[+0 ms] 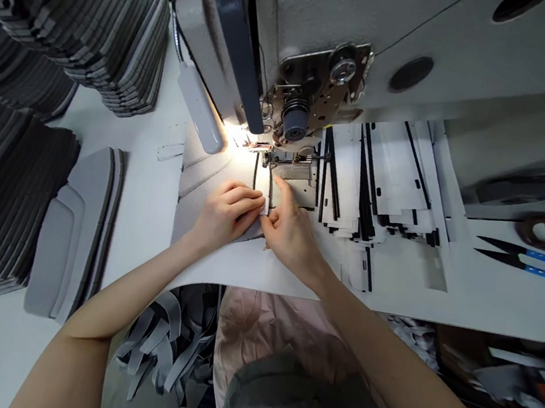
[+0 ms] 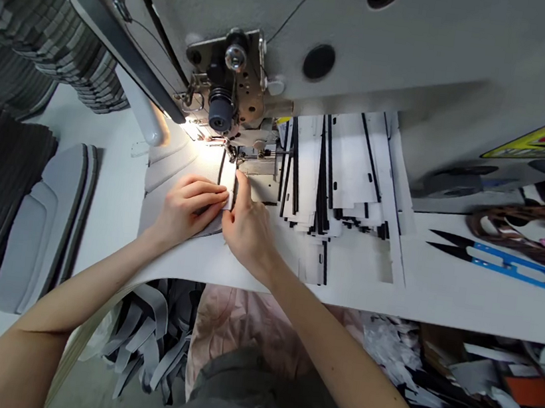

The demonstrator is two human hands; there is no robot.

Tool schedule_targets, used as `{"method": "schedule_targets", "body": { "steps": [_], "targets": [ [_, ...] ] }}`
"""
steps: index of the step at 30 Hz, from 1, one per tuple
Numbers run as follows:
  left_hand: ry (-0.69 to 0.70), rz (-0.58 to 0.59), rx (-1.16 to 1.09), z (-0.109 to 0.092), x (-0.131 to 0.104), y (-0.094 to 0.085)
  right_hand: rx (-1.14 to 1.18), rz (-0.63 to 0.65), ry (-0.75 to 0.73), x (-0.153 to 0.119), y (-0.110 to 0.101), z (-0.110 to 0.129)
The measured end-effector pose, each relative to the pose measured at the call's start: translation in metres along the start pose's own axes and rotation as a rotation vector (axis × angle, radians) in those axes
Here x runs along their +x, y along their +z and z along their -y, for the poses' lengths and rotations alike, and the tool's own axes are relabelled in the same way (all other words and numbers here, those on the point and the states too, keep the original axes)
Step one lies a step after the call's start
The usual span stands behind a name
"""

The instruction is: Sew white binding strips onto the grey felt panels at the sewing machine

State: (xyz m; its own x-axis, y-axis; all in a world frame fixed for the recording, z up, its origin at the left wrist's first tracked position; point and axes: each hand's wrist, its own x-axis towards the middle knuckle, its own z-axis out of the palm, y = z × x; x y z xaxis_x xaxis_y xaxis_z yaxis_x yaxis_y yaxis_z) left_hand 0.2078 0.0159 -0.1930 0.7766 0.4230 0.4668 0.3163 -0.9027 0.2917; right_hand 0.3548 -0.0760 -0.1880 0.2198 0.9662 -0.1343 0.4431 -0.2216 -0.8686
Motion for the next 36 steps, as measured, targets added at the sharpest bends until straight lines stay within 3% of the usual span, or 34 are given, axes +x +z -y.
{"method": "schedule_targets", "body": {
  "steps": [6,10,16,25,36],
  "targets": [
    [-0.008,-0.032,-0.006,0.001,-0.002,0.003,0.11,0.045,0.055,-0.007,0.001,0.001],
    [-0.011,-0.019,-0.015,0.0,0.0,0.001,0.157,-0.012,0.026,-0.009,0.006,-0.002],
    [-0.024,0.032,0.006,-0.004,0.003,-0.004,0.04,-0.122,-0.037,-0.009,0.011,-0.001],
    [-0.037,0.098,-0.001,-0.001,-0.001,-0.005,-0.206,-0.063,-0.005,-0.002,0.005,0.004],
    [-0.077,0.107,-0.047,-0.006,0.001,0.0,-0.523,-0.112,-0.036,-0.017,0.005,-0.001]
  ]
}}
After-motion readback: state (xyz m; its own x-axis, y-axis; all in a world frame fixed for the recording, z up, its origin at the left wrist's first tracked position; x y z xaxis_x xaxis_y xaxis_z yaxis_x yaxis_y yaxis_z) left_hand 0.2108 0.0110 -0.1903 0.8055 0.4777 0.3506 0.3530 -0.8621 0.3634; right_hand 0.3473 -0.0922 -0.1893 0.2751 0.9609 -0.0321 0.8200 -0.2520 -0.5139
